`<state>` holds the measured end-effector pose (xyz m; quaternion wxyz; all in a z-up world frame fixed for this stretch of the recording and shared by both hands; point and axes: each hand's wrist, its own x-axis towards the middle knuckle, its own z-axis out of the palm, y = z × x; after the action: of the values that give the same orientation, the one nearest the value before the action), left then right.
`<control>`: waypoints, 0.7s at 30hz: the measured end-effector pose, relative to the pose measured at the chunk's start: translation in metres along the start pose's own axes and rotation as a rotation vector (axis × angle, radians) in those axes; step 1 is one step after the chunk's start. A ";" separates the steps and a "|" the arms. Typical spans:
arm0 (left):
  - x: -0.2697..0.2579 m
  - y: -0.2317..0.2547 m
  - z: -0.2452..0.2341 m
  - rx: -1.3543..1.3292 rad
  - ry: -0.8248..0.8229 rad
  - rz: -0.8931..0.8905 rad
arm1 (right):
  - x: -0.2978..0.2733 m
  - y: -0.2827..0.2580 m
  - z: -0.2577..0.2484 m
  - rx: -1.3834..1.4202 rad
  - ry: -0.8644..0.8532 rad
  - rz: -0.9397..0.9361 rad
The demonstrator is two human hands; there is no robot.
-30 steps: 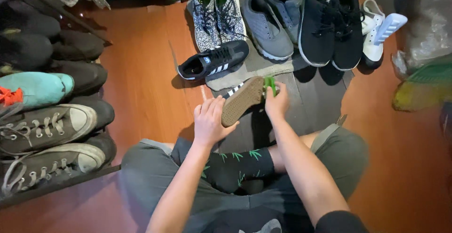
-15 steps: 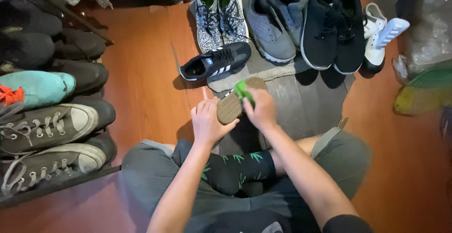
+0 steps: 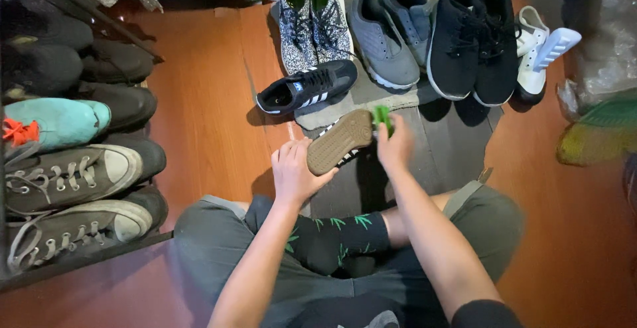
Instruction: Cleaning the sole of a sneaker using a small brush while sitting on the floor
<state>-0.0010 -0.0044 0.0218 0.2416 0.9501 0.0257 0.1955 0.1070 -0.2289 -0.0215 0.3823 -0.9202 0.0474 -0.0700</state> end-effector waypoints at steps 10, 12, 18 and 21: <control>-0.003 -0.002 0.001 -0.010 0.020 0.018 | -0.019 -0.007 0.029 -0.115 0.071 -0.635; -0.002 -0.001 0.002 -0.012 0.019 0.036 | -0.010 -0.012 0.013 -0.152 -0.018 -0.376; -0.004 -0.001 0.002 -0.008 0.023 0.039 | 0.008 0.079 0.033 -0.052 0.055 0.087; -0.003 -0.001 0.002 -0.006 0.020 0.031 | 0.000 0.040 0.019 0.044 0.069 0.084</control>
<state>-0.0031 -0.0043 0.0186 0.2411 0.9477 0.0128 0.2086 0.1085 -0.2436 -0.0636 0.4030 -0.9059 0.0974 -0.0864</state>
